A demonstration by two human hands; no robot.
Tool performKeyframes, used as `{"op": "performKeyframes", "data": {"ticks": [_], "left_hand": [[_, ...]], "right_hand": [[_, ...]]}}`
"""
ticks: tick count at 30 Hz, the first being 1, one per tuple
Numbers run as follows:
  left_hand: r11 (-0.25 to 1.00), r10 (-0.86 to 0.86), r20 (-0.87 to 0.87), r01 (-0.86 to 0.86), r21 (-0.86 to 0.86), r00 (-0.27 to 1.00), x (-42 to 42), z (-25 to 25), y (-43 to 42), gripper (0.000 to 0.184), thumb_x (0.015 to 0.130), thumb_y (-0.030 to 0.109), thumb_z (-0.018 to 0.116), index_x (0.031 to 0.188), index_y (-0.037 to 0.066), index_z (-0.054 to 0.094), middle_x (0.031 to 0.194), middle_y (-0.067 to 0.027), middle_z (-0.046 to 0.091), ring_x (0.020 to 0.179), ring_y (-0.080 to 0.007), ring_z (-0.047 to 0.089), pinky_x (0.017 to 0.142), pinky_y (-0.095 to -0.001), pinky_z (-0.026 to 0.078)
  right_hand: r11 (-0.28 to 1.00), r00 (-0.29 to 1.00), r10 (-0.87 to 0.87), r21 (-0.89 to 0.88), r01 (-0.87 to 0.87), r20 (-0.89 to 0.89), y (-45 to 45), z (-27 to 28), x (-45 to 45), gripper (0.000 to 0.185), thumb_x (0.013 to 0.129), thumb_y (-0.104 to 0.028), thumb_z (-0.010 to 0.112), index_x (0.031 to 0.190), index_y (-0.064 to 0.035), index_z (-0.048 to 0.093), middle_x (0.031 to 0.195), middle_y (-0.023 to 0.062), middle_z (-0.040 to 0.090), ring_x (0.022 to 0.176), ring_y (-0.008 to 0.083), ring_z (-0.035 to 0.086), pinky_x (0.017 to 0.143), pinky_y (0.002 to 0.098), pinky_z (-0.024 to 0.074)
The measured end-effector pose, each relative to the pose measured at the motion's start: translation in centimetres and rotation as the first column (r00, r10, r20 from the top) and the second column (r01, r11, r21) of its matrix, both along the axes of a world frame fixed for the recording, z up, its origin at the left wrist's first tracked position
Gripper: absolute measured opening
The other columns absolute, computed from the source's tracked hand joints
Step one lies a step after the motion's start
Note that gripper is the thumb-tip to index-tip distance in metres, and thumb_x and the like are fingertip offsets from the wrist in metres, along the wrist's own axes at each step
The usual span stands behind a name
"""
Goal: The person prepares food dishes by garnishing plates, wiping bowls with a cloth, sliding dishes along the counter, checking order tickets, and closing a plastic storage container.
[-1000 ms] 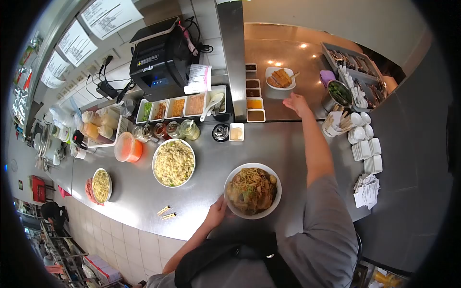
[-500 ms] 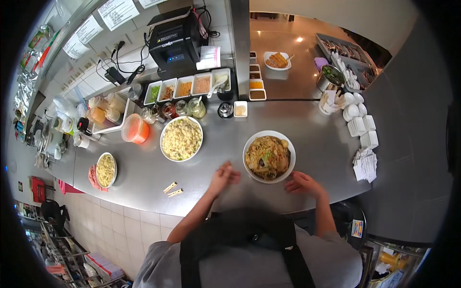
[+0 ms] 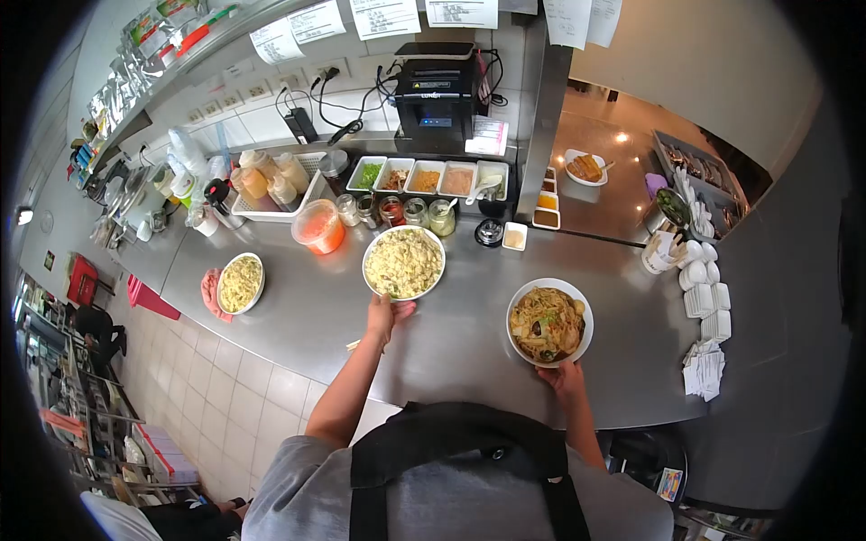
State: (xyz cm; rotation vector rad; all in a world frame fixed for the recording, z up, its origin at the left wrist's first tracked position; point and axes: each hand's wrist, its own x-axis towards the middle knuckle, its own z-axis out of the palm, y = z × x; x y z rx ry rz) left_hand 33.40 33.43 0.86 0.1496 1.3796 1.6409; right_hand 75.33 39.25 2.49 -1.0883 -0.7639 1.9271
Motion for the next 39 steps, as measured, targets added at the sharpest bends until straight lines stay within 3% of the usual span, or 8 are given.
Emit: {"op": "performKeyframes", "data": {"ticks": [2,4,10,15,21,31,35,39], "left_hand": [[0.999,-0.031,-0.028,0.03,-0.024,0.999,-0.1,-0.2,0.1,0.036,0.1,0.016,0.026,0.132,0.002,0.02,0.097,-0.0269,0.058,0.076,-0.0337,0.066,0.066,-0.0387,0.06],[0.993,-0.037,-0.173,0.017,-0.116,0.984,0.3,-0.1,0.2,0.032,0.1,0.018,0.027,0.115,-0.008,0.037,0.092,-0.0253,0.062,0.077,-0.031,0.067,0.068,-0.0379,0.059],[0.993,-0.012,-0.294,-0.024,-0.119,0.956,0.9,0.2,0.5,0.029,0.099,0.017,0.032,0.112,-0.009,0.038,0.087,-0.0242,0.063,0.07,-0.0304,0.067,0.061,-0.0369,0.059],[0.989,0.003,-0.246,-0.04,-0.146,0.969,0.8,0.1,0.9,0.028,0.097,0.011,0.033,0.12,-0.004,0.03,0.084,-0.0217,0.062,0.064,-0.0273,0.067,0.055,-0.0351,0.059],[0.985,-0.033,-0.351,-0.03,-0.171,0.936,1.2,0.2,1.0,0.031,0.098,0.018,0.036,0.114,-0.009,0.035,0.082,-0.0246,0.063,0.064,-0.0302,0.067,0.057,-0.0387,0.059],[0.971,0.008,-0.378,-0.098,-0.22,0.926,1.7,0.2,1.3,0.022,0.097,0.012,0.035,0.107,-0.007,0.032,0.075,-0.0213,0.062,0.057,-0.0271,0.065,0.05,-0.0365,0.058],[0.964,0.003,-0.436,-0.118,-0.238,0.9,1.7,-0.5,1.3,0.029,0.098,0.021,0.038,0.104,-0.007,0.033,0.076,-0.022,0.061,0.058,-0.0287,0.064,0.052,-0.039,0.057],[0.956,-0.004,-0.432,-0.124,-0.268,0.902,1.6,-0.4,1.4,0.026,0.097,0.019,0.039,0.105,-0.005,0.033,0.075,-0.0211,0.062,0.058,-0.0275,0.064,0.052,-0.0385,0.057]], "right_hand": [[1.0,0.999,-0.028,0.009,0.028,0.02,0.2,0.1,-0.4,0.043,0.085,-0.01,0.041,0.126,0.0014,0.034,0.106,0.0215,0.059,0.084,0.031,0.065,0.07,0.0357,0.0585],[0.998,0.998,-0.063,0.014,0.063,0.009,0.4,-0.6,-0.6,0.042,0.083,-0.01,0.042,0.121,0.0051,0.038,0.104,0.022,0.06,0.081,0.0302,0.066,0.068,0.0352,0.0592],[0.994,0.997,-0.078,0.082,0.077,0.005,2.8,0.2,0.2,0.038,0.083,-0.011,0.042,0.113,0.0104,0.046,0.1,0.0217,0.062,0.079,0.0286,0.066,0.065,0.033,0.059],[0.975,0.992,-0.101,0.206,0.084,0.072,10.1,1.0,3.0,0.04,0.086,-0.015,0.04,0.117,0.0087,0.046,0.099,0.0187,0.063,0.078,0.028,0.067,0.068,0.034,0.0584],[0.948,0.949,-0.296,0.155,0.277,0.113,20.9,0.0,4.2,0.044,0.083,-0.009,0.041,0.122,0.0102,0.04,0.107,0.0215,0.059,0.085,0.032,0.065,0.073,0.035,0.0582],[0.932,0.933,-0.357,0.092,0.351,0.05,30.6,-2.2,3.0,0.039,0.085,-0.006,0.04,0.12,0.0103,0.04,0.108,0.0221,0.057,0.09,0.0318,0.063,0.075,0.0346,0.0594],[0.907,0.908,-0.419,0.026,0.419,-0.03,33.1,-1.7,1.2,0.037,0.087,-0.002,0.037,0.123,0.0093,0.038,0.112,0.0204,0.053,0.091,0.0289,0.062,0.074,0.0345,0.0605],[0.881,0.884,-0.466,0.108,0.461,0.024,36.7,-1.8,0.4,0.038,0.085,0.003,0.039,0.123,0.0086,0.037,0.115,0.0207,0.051,0.092,0.0324,0.061,0.074,0.0346,0.0608]]}}
